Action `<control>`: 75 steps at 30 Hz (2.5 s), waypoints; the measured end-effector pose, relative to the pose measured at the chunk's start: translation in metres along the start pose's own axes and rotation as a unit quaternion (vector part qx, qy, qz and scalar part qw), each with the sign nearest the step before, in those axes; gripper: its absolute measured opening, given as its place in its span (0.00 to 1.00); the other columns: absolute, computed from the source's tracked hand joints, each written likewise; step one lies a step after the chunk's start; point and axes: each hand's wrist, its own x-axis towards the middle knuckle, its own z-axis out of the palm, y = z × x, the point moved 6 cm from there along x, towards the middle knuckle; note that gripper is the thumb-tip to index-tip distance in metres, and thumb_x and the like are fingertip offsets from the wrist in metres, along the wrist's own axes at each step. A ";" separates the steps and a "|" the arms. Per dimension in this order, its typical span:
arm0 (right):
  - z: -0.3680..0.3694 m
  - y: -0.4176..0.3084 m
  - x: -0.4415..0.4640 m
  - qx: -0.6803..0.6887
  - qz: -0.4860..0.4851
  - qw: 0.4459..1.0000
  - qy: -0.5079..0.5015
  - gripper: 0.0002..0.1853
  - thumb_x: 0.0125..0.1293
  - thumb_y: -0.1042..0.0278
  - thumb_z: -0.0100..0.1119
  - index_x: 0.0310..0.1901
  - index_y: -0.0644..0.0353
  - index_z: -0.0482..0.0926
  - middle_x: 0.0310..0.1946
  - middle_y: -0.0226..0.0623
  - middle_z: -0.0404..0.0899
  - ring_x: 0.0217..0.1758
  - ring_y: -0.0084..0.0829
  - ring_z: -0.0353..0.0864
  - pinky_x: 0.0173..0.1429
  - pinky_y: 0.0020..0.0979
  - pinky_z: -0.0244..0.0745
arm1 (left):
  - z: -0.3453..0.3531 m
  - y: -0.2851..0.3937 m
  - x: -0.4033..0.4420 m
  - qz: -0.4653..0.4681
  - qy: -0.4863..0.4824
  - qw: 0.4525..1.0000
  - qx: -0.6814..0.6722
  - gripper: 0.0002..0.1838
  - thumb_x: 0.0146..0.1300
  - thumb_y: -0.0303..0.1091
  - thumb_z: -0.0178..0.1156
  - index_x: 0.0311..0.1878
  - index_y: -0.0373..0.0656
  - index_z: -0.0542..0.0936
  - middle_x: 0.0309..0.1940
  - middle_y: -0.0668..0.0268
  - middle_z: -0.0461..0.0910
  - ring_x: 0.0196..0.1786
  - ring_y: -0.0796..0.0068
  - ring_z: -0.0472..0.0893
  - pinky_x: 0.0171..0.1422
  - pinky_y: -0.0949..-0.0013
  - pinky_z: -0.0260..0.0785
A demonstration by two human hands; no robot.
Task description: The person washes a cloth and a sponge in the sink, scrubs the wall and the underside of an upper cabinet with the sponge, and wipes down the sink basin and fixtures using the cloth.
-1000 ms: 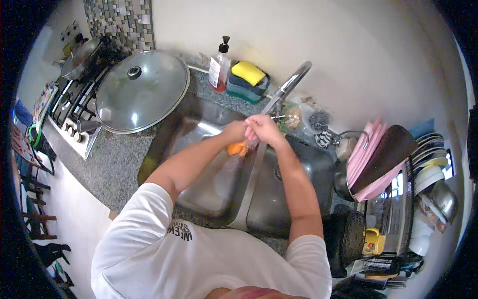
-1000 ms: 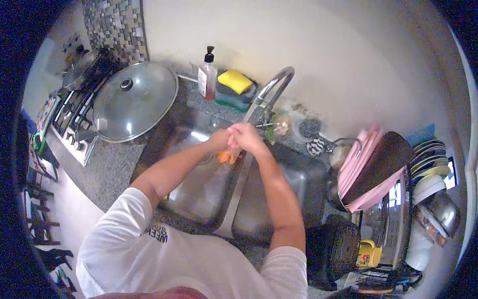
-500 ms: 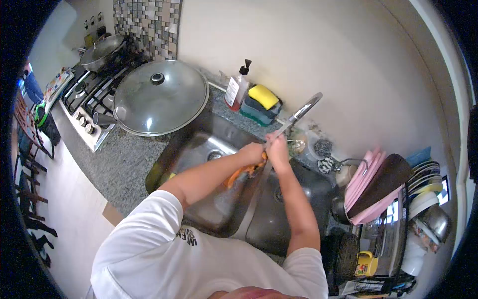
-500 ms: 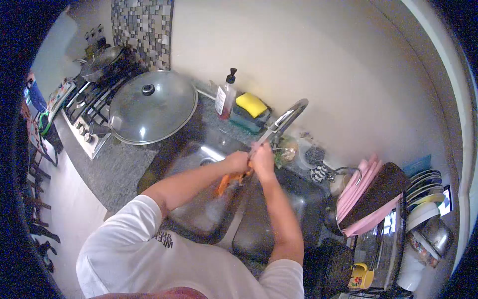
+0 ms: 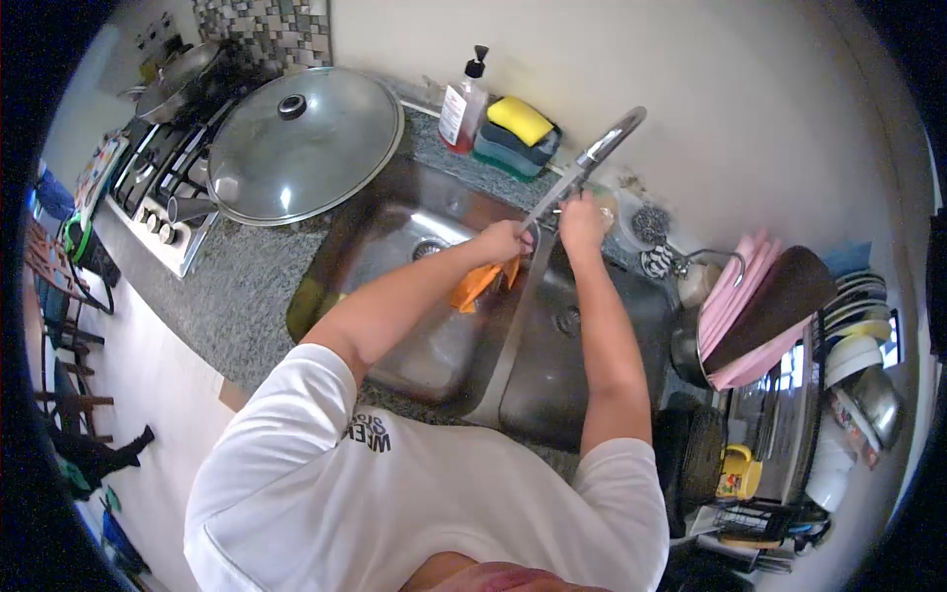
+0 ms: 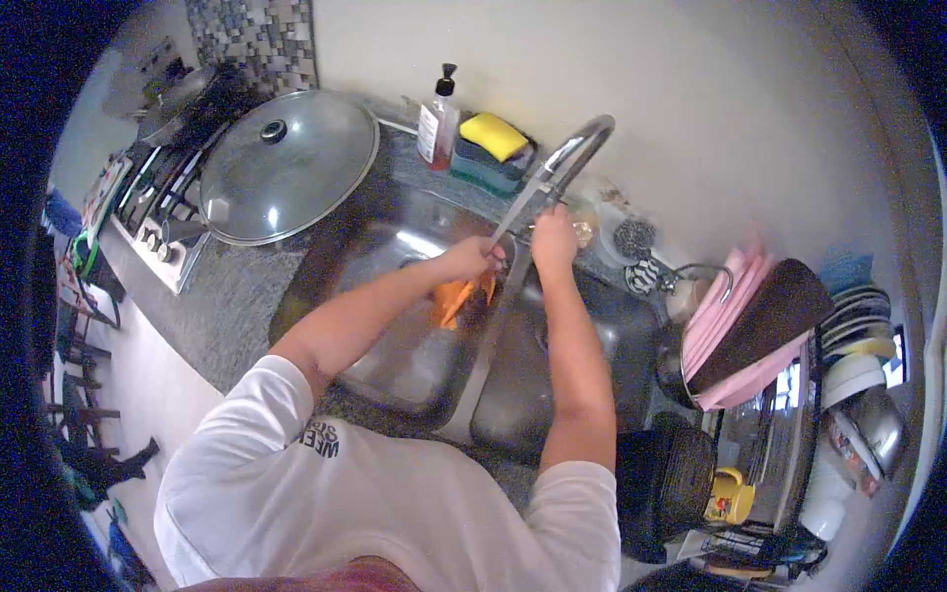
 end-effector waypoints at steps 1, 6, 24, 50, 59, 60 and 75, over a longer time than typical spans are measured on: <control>0.001 0.001 0.001 0.012 0.012 1.000 0.006 0.11 0.55 0.66 0.56 0.36 0.64 0.75 0.37 0.47 0.71 0.41 0.47 0.74 0.43 0.44 0.71 | -0.011 0.037 -0.031 -0.060 0.015 0.997 0.039 0.12 0.50 0.34 0.62 0.38 0.43 0.78 0.32 0.61 0.80 0.36 0.68 0.79 0.43 0.67 0.70; 0.007 0.019 -0.008 0.160 0.153 0.972 0.081 0.10 0.55 0.67 0.56 0.34 0.65 0.74 0.31 0.50 0.76 0.35 0.51 0.75 0.41 0.45 0.70 | -0.036 0.051 -0.054 0.010 0.037 0.996 0.080 0.13 0.49 0.33 0.63 0.40 0.42 0.78 0.33 0.60 0.80 0.38 0.68 0.79 0.44 0.67 0.70; 0.036 -0.115 -0.131 0.782 0.181 0.572 -0.165 0.21 0.54 0.81 0.52 0.51 0.60 0.65 0.41 0.36 0.73 0.43 0.32 0.76 0.51 0.34 0.72 | -0.122 0.034 -0.188 0.006 0.182 0.762 -0.621 0.08 0.59 0.35 0.53 0.39 0.43 0.72 0.22 0.68 0.71 0.26 0.72 0.73 0.44 0.62 0.72; 0.112 -0.160 -0.121 0.879 0.342 0.316 -0.103 0.07 0.56 0.70 0.44 0.30 0.61 0.73 0.32 0.37 0.74 0.33 0.33 0.76 0.37 0.37 0.74 | -0.070 0.060 -0.169 0.170 0.328 0.904 0.214 0.09 0.50 0.35 0.49 0.26 0.43 0.77 0.21 0.60 0.75 0.26 0.56 0.77 0.30 0.60 0.69; 0.139 -0.178 -0.182 0.807 0.380 0.328 -0.310 0.16 0.59 0.56 0.43 0.39 0.60 0.73 0.38 0.39 0.76 0.40 0.34 0.77 0.43 0.38 0.76 | -0.035 0.041 -0.186 0.198 0.126 0.872 0.428 0.10 0.48 0.38 0.50 0.30 0.45 0.76 0.26 0.58 0.75 0.28 0.54 0.77 0.31 0.54 0.70; 0.138 -0.181 -0.186 0.806 0.372 0.324 -0.326 0.17 0.60 0.57 0.42 0.40 0.60 0.73 0.39 0.40 0.76 0.41 0.34 0.77 0.44 0.38 0.76 | -0.034 0.038 -0.189 0.194 0.120 0.876 0.425 0.10 0.48 0.38 0.50 0.31 0.45 0.76 0.26 0.57 0.75 0.28 0.54 0.77 0.31 0.54 0.70; 0.140 -0.187 -0.207 0.813 0.245 0.296 -0.437 0.18 0.57 0.61 0.50 0.47 0.62 0.72 0.41 0.40 0.76 0.44 0.34 0.77 0.49 0.37 0.74 | -0.007 0.018 -0.220 0.283 0.048 0.850 0.441 0.10 0.49 0.38 0.53 0.32 0.44 0.76 0.30 0.57 0.76 0.28 0.60 0.78 0.28 0.58 0.71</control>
